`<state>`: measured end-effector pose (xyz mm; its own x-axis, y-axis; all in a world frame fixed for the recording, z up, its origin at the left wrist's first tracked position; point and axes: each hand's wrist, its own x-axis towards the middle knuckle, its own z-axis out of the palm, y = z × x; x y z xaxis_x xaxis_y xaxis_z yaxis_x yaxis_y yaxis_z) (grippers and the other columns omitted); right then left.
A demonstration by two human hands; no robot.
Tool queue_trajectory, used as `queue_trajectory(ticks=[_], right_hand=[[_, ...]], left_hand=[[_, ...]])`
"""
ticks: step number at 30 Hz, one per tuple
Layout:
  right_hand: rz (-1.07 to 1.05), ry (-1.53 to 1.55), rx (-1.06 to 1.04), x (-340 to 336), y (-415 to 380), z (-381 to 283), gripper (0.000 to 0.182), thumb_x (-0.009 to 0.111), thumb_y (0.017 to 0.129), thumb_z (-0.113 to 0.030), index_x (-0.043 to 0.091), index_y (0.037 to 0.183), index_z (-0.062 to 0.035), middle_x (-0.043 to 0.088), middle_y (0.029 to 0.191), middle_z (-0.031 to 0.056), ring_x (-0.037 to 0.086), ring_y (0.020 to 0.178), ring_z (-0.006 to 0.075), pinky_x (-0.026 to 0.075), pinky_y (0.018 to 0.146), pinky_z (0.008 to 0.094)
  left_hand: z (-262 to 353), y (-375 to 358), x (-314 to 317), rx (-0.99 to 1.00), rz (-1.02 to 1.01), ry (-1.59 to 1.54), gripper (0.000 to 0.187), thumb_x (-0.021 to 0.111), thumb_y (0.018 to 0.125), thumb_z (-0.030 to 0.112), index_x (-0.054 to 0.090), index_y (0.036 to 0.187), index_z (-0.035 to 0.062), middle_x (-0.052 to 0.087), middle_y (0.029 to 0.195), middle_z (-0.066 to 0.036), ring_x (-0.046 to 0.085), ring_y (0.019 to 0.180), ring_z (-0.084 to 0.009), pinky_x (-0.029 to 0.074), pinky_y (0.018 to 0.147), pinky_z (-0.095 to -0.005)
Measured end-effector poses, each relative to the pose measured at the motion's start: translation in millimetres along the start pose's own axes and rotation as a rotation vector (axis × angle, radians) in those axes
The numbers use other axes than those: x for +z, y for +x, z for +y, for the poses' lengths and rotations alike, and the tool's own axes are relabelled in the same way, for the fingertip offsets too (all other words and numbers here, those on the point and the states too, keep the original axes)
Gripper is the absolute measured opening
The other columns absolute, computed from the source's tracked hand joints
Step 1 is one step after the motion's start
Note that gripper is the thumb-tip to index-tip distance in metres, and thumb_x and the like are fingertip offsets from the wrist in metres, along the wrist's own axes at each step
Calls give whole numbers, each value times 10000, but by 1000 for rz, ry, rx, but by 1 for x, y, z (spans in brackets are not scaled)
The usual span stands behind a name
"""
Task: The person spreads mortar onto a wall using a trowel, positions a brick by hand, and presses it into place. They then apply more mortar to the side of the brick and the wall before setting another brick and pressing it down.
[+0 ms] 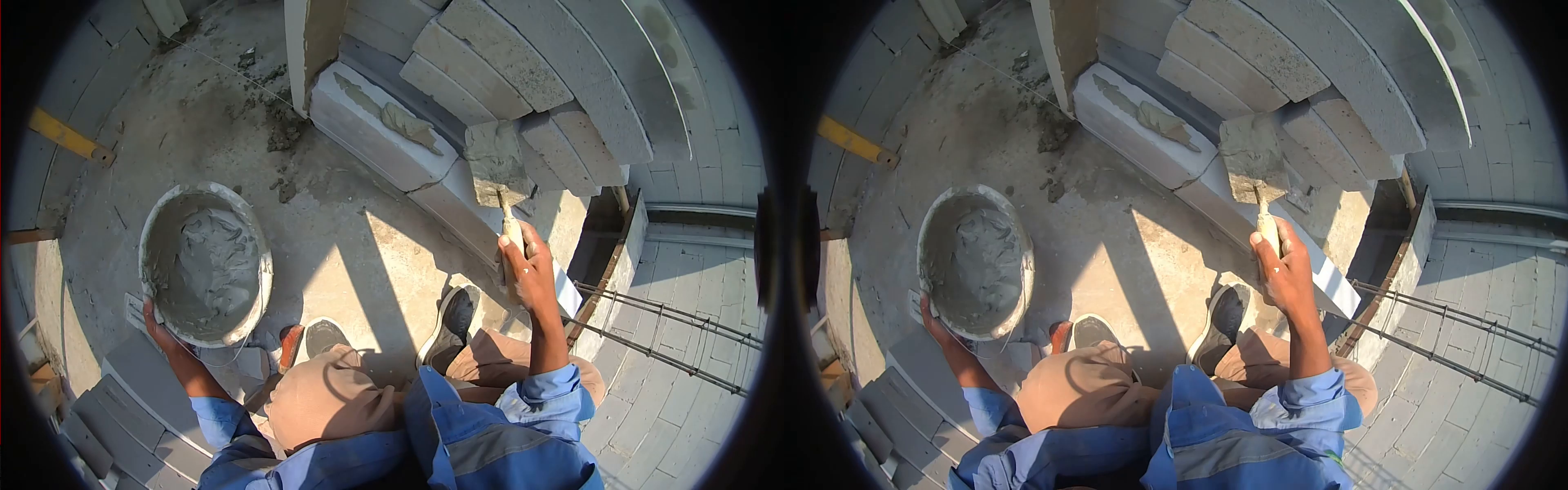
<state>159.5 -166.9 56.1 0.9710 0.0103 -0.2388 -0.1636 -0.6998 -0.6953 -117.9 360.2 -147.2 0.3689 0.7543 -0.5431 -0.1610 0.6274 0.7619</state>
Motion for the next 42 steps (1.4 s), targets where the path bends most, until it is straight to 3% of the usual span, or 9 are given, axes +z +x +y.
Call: queue_trajectory(ticks=[2,6,19,22,25,30,35,37,42], right_hand=[[-168,297,135,10,9,-16,358,635,1001,-293,610,1229,-19,612,791,27,582,650,97,461,564,268],[-338,370,183,30,25,-44,294,594,1018,-320,572,1089,-35,596,753,42,534,522,114,448,482,298],[-281,198,294,13,2,-9,389,623,1009,-307,600,1248,-2,612,883,2,581,664,71,465,496,256],[-204,205,293,8,-10,16,361,617,1013,-284,634,1195,28,637,915,36,549,881,81,456,780,258],[-139,325,339,5,-28,41,365,616,1014,-267,632,1217,36,640,936,41,521,906,72,435,828,246],[-45,613,346,16,-46,42,342,579,1041,-309,607,1236,-30,615,742,33,550,516,105,443,448,258],[-91,716,315,63,-23,23,399,554,1055,-377,590,1257,-34,587,735,38,547,518,124,465,469,282],[-107,512,199,80,-19,33,409,572,1044,-377,595,1235,-16,588,770,31,538,541,117,460,481,287],[-157,538,422,34,-53,34,378,585,1033,-351,605,1200,-13,581,771,27,543,555,115,456,482,283]], left_hand=[[-1,0,-3,-7,-64,-41,606,625,947,399,548,1399,3,619,1347,-157,603,1209,-329,471,1052,-448],[0,0,-5,-13,-5,-17,609,635,944,389,544,1403,-1,617,1351,-157,600,1214,-330,468,1059,-451],[1,-1,-2,11,37,26,652,628,950,401,510,1436,-17,563,1419,-172,548,1282,-343,423,1097,-461],[3,5,-13,-7,10,16,673,631,945,412,502,1442,-23,556,1428,-174,544,1285,-346,419,1098,-462],[4,4,-9,0,27,41,686,634,941,420,496,1447,-23,553,1433,-176,543,1285,-348,422,1095,-463],[6,-4,0,9,39,72,706,612,949,464,500,1453,-18,547,1438,-169,542,1288,-356,423,1097,-467],[9,-3,1,-15,15,53,710,616,949,455,491,1462,-19,529,1456,-170,528,1306,-358,420,1099,-471],[9,-3,1,-20,-1,41,706,620,947,452,495,1457,-21,536,1447,-171,533,1300,-358,423,1097,-471],[8,0,-2,-6,20,54,686,638,943,429,508,1439,-27,563,1414,-169,554,1276,-354,434,1088,-468]])
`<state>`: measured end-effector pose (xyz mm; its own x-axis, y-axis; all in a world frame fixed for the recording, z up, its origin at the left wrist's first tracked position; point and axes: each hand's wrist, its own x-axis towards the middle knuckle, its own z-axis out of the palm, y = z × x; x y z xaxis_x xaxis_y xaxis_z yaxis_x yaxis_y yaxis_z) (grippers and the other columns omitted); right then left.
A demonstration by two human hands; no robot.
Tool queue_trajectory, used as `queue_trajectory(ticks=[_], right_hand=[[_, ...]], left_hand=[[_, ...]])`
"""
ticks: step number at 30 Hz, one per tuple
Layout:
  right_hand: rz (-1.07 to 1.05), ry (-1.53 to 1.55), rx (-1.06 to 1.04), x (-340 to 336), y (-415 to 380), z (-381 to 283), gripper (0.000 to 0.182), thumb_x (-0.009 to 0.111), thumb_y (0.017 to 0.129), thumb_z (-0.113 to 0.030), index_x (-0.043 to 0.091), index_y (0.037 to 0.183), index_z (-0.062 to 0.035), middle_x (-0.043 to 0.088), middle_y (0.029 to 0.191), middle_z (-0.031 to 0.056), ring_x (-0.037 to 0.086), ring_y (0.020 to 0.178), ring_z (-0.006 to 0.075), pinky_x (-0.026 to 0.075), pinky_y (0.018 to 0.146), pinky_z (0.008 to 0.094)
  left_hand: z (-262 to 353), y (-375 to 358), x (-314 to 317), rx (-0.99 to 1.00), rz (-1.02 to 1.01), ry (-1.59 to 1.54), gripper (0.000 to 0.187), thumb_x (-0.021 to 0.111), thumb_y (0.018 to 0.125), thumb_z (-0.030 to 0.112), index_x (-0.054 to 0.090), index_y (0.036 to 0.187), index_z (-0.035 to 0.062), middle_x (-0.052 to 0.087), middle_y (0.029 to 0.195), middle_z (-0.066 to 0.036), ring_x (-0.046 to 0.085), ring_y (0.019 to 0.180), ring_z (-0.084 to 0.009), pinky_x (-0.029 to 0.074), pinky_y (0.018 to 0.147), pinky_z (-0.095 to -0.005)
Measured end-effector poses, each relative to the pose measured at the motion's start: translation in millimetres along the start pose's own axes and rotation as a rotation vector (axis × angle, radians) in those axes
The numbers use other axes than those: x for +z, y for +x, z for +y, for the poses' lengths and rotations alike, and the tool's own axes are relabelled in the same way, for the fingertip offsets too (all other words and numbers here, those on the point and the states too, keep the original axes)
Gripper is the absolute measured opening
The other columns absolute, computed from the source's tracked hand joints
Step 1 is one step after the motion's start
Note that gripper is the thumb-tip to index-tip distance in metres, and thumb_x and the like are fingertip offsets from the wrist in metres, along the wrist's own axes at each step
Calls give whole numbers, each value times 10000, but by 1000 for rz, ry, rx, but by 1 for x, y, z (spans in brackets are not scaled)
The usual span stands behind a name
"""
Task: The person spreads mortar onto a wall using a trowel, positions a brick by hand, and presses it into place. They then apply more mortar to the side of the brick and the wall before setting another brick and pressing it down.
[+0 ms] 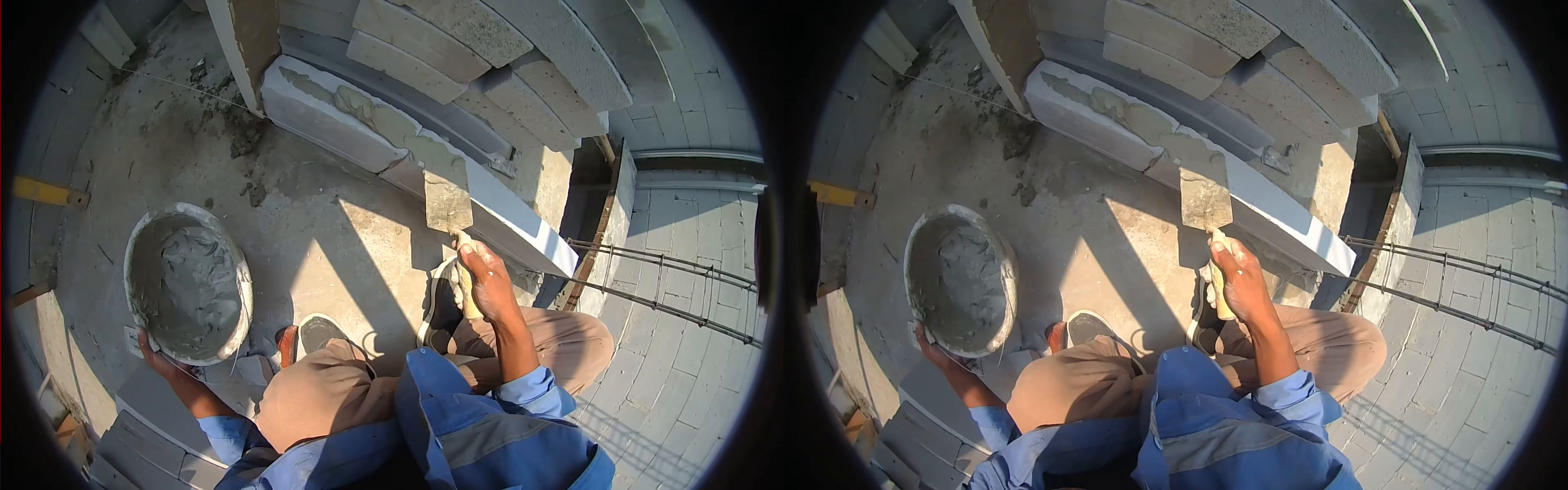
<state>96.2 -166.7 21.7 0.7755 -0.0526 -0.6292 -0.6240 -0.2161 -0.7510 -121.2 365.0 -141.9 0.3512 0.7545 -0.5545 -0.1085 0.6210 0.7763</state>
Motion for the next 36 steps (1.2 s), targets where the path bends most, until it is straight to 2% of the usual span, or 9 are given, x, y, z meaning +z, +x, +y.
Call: queue_trajectory(ticks=[4,7,9,10,16,20,30,34,36], right_hand=[[109,-29,50,-15,-30,-5,307,556,1051,-299,624,1171,-25,619,777,-3,555,576,88,445,503,249],[124,-74,-70,-3,-23,-4,317,563,1049,-304,615,1195,-27,613,767,-3,547,552,88,446,492,255],[8,17,-259,22,-2,5,336,561,1049,-310,600,1229,-29,614,755,17,546,528,95,449,481,264],[-109,162,-139,42,-7,-15,376,560,1046,-340,581,1267,-37,626,782,47,555,532,109,459,478,268],[-264,503,-121,153,26,-3,399,540,1042,-435,577,1193,-68,603,788,72,590,548,155,498,472,301],[-175,577,-88,207,31,-26,445,602,1010,-473,570,1218,-81,600,792,70,603,554,172,510,474,321],[-371,709,-14,249,66,-60,491,621,998,-480,504,1244,-72,569,822,87,567,566,191,489,472,327],[-425,581,-12,252,89,-84,483,621,996,-479,509,1220,-67,573,824,88,570,568,193,504,476,329],[-423,534,-18,251,96,-90,472,621,997,-481,518,1206,-70,576,822,85,573,563,190,505,473,328]], left_hand=[[-3,-3,1,57,25,-13,652,649,938,396,518,1421,-22,580,1385,-172,572,1252,-340,456,1068,-468],[-4,-1,1,74,58,-5,633,649,933,384,519,1417,-2,587,1372,-173,584,1236,-341,471,1060,-473],[-5,1,-3,5,-2,-40,628,653,925,392,529,1412,16,599,1361,-163,591,1232,-339,482,1053,-475],[-3,-8,9,10,28,-41,619,653,918,398,540,1404,32,606,1353,-155,598,1226,-334,491,1046,-469],[-6,-6,8,-12,27,-63,608,650,914,396,551,1392,34,626,1316,-154,618,1188,-328,495,1034,-453],[-9,0,1,-2,34,-71,602,649,915,390,553,1388,31,634,1299,-153,621,1182,-327,494,1028,-451],[-14,1,-4,4,-15,-123,575,647,919,368,585,1367,13,649,1300,-157,628,1172,-327,489,1033,-435],[-15,3,-4,20,-47,-64,669,605,942,446,522,1434,2,606,1356,-167,594,1230,-322,467,1067,-445],[-13,-2,2,19,-43,-94,618,623,932,401,553,1401,3,629,1327,-163,613,1202,-321,478,1051,-436]])
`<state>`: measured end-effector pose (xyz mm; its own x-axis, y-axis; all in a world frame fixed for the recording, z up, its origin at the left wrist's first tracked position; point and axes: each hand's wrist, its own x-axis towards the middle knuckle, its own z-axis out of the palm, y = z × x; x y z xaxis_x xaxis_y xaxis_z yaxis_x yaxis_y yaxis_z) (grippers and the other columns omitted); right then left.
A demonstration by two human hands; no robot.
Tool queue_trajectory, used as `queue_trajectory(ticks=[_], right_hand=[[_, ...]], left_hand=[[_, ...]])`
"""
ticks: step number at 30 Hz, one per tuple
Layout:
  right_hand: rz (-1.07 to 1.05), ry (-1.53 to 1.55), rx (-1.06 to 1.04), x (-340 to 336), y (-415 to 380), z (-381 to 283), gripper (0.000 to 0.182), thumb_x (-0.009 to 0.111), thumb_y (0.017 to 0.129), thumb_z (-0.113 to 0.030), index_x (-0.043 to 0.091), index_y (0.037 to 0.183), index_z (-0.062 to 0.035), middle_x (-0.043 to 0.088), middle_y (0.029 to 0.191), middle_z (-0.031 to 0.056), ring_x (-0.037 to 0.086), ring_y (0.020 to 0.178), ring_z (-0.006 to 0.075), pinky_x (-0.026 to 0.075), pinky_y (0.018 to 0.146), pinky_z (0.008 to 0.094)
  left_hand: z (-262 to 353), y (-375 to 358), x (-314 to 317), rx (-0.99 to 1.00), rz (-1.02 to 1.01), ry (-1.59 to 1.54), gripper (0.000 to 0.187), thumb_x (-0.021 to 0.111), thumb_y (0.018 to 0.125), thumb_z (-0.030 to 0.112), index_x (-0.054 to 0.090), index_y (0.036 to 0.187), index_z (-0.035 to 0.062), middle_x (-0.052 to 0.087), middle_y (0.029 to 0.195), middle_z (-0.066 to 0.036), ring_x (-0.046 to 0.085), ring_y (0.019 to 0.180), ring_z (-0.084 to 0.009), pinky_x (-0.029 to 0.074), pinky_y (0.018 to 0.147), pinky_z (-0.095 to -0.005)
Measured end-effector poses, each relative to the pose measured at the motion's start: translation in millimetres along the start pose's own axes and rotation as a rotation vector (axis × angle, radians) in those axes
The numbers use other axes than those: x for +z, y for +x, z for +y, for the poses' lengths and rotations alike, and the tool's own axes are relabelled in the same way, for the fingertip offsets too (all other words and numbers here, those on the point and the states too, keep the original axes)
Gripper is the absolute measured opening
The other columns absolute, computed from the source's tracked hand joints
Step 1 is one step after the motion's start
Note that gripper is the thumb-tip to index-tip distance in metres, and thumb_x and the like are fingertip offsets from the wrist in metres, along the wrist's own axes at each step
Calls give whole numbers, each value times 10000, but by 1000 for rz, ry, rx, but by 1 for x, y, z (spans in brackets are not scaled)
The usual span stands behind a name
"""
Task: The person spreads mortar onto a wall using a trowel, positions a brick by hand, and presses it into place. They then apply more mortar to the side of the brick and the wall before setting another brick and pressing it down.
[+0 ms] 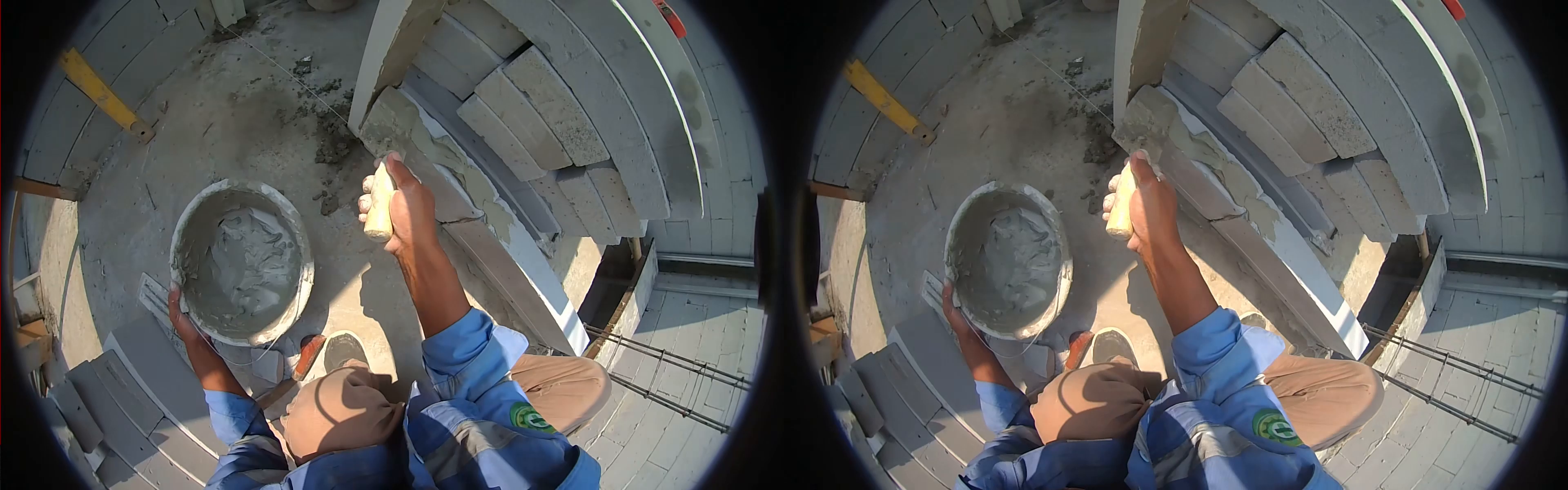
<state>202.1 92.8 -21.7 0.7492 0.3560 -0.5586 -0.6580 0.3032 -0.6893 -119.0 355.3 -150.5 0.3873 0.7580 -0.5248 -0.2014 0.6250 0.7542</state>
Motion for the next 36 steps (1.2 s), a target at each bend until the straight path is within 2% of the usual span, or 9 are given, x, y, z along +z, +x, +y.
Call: queue_trajectory(ticks=[5,9,11,17,23,29,31,35,36], right_hand=[[-2,-179,41,-7,-23,0,463,618,1000,-491,545,1189,-75,590,821,75,583,548,177,502,461,324],[-127,-231,165,-28,-71,-1,520,617,1001,-492,546,1289,-66,608,808,77,584,536,164,501,452,313],[-32,-237,-47,-35,-86,6,528,611,1003,-491,552,1292,-52,606,801,82,594,538,168,505,451,312],[96,-78,-163,-46,-67,-1,514,581,1016,-473,527,1286,-39,593,802,92,610,551,185,521,457,322],[-45,140,-43,-29,-23,-3,489,587,1016,-459,494,1253,-41,572,828,106,591,550,209,500,449,340],[-75,71,-9,-15,4,-21,450,577,1020,-441,511,1219,-43,582,823,103,586,552,207,493,446,336],[-196,160,67,-21,6,-27,435,565,1023,-432,532,1217,-44,594,834,97,581,542,191,479,435,325],[-314,136,181,-50,-18,-40,427,566,1018,-416,561,1233,-47,598,811,80,578,538,169,463,428,323],[-239,-118,118,-52,-28,-44,437,575,1013,-412,570,1246,-43,593,792,71,574,532,159,460,427,324]], left_hand=[[-2,1,-3,-21,32,-58,570,640,923,354,582,1370,5,649,1303,-161,630,1179,-321,487,1039,-430],[-3,3,-5,1,32,-13,648,603,944,415,517,1434,0,604,1355,-172,596,1226,-335,474,1060,-455],[-2,0,-3,-10,24,-17,649,603,944,415,515,1435,0,604,1355,-172,596,1225,-335,474,1059,-454],[0,1,-1,-30,46,-53,579,648,916,366,583,1373,17,651,1307,-159,631,1179,-325,491,1036,-435],[-3,4,-6,-12,11,-56,535,625,931,351,600,1353,22,666,1279,-153,646,1147,-311,501,1019,-427],[-5,9,-13,-13,-18,-57,537,616,938,344,590,1366,20,662,1283,-152,641,1157,-309,498,1019,-424],[-5,6,-9,9,8,-16,633,597,952,426,541,1406,-11,629,1326,-178,614,1198,-333,481,1048,-449],[-4,2,-4,-6,63,-20,641,597,950,426,537,1413,-12,623,1337,-185,606,1214,-338,472,1061,-453],[-5,5,-9,-10,34,-34,645,597,949,428,534,1416,-13,619,1343,-186,603,1220,-340,467,1066,-453]])
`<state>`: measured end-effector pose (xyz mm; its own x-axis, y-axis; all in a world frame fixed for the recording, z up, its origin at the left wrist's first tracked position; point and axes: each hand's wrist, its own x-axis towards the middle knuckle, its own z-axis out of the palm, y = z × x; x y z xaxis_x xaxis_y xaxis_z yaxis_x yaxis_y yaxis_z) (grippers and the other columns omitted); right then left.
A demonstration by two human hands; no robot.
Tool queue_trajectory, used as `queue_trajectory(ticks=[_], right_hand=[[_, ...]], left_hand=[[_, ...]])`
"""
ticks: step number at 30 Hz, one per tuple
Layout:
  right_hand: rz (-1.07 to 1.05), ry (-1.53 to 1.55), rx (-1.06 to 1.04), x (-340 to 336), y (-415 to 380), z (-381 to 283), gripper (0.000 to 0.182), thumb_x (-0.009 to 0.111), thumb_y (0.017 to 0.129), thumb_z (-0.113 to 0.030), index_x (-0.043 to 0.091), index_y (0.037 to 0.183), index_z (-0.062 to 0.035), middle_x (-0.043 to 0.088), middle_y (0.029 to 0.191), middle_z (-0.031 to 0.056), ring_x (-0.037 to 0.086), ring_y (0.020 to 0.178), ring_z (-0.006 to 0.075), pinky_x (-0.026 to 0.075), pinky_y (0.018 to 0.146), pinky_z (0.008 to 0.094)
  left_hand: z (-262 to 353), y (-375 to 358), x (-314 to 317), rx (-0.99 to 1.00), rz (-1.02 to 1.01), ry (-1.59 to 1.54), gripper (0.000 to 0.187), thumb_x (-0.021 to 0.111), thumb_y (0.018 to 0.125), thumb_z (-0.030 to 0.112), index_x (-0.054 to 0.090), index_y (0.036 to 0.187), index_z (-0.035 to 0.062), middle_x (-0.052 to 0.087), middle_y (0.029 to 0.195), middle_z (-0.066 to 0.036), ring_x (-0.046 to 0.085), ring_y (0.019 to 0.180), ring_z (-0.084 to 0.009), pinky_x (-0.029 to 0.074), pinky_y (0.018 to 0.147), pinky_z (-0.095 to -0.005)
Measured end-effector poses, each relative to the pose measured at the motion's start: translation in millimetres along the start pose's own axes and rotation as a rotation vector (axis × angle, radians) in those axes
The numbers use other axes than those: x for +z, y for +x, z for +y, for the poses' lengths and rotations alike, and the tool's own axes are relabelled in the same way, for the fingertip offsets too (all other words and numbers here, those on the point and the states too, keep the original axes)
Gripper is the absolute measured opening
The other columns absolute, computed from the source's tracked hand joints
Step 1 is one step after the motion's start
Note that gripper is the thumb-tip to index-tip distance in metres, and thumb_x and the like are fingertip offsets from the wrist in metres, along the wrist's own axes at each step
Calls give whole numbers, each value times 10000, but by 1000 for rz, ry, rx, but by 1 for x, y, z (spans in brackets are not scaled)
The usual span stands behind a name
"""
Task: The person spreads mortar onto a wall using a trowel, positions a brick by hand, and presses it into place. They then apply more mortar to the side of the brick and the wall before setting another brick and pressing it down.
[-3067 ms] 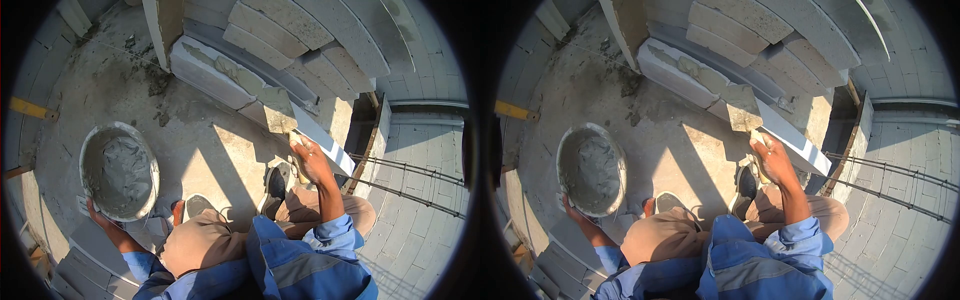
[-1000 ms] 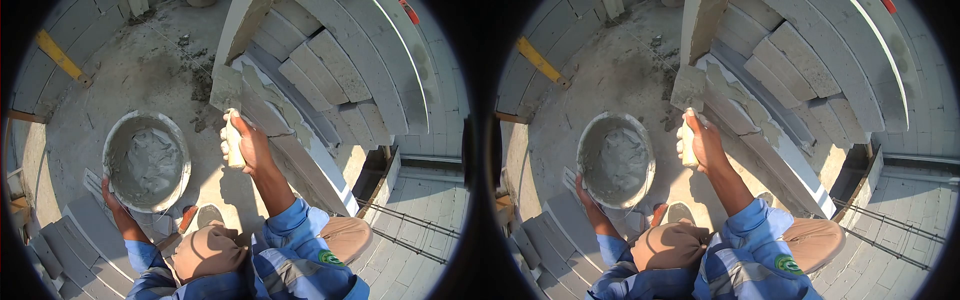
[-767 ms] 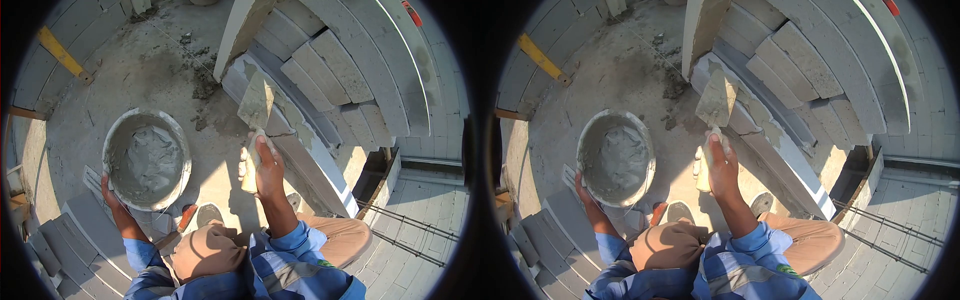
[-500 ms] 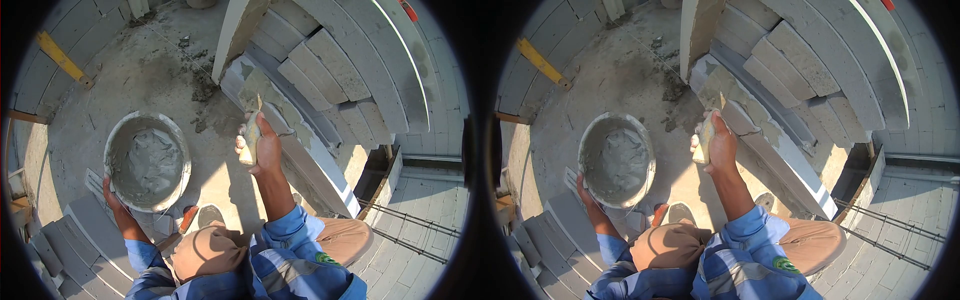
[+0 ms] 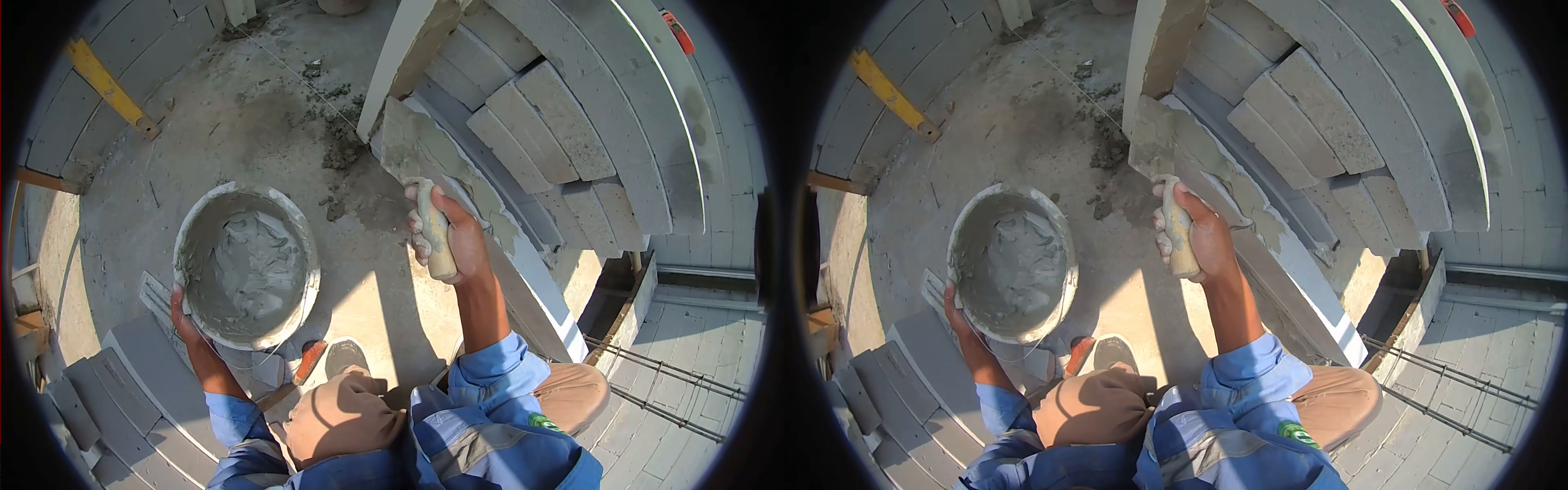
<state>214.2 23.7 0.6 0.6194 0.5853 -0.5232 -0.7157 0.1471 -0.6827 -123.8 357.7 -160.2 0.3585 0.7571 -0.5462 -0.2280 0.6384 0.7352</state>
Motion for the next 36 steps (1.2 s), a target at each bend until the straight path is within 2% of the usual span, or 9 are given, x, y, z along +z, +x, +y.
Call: queue_trajectory(ticks=[3,5,10,22,29,31,32,33,36], right_hand=[[176,-395,-69,7,-4,-10,442,601,999,-387,576,1262,-32,592,750,62,562,513,146,453,439,328],[238,-672,-59,2,10,-27,346,585,986,-342,624,1151,-40,609,741,57,553,480,136,433,409,290],[126,-893,-42,-19,8,-71,231,602,970,-315,618,989,-85,579,735,33,531,532,123,436,459,300],[19,-1106,55,-43,45,-107,275,653,901,-381,626,924,-109,604,755,47,586,629,133,454,443,303],[-78,-1343,92,-59,0,-80,437,589,941,-437,683,1047,-24,678,908,75,596,806,179,477,764,363],[-110,-1129,-121,-57,-6,-66,407,577,956,-400,678,1041,-15,691,938,86,595,845,189,470,802,382],[-30,-1091,8,-56,-11,-70,349,564,985,-353,666,1050,-26,682,893,92,609,756,175,496,722,362],[-23,-1083,5,-45,-12,-72,349,564,985,-353,666,1050,-26,682,893,92,609,756,175,496,722,362],[120,-733,6,-24,4,-70,295,543,1019,-318,641,1101,-52,623,759,66,562,519,126,453,454,290]], left_hand=[[0,-1,0,-7,-24,-13,651,596,949,428,530,1419,-16,613,1353,-186,599,1227,-343,462,1072,-451],[1,-4,8,-4,-31,-13,652,595,949,428,529,1420,-17,611,1356,-186,598,1228,-344,461,1073,-450],[2,-4,5,-13,-53,-14,657,600,946,427,523,1424,-18,612,1351,-184,596,1226,-345,460,1070,-453],[2,-7,8,19,-40,0,629,629,932,405,546,1394,-13,631,1307,-179,614,1199,-337,481,1048,-451],[1,-4,3,-1,-14,-37,558,624,937,351,582,1368,0,651,1300,-174,633,1173,-327,494,1036,-445],[1,-2,2,1,-43,-10,619,609,942,415,550,1391,-7,633,1305,-178,622,1186,-334,494,1032,-451],[2,-3,2,0,-47,-4,619,609,942,415,550,1391,-7,633,1305,-178,622,1186,-334,494,1032,-451],[2,-4,3,5,-14,18,626,606,944,423,546,1397,-4,629,1314,-177,620,1190,-333,494,1033,-450],[6,-13,18,4,16,34,606,625,931,405,563,1380,2,639,1302,-175,627,1177,-330,495,1030,-448]])
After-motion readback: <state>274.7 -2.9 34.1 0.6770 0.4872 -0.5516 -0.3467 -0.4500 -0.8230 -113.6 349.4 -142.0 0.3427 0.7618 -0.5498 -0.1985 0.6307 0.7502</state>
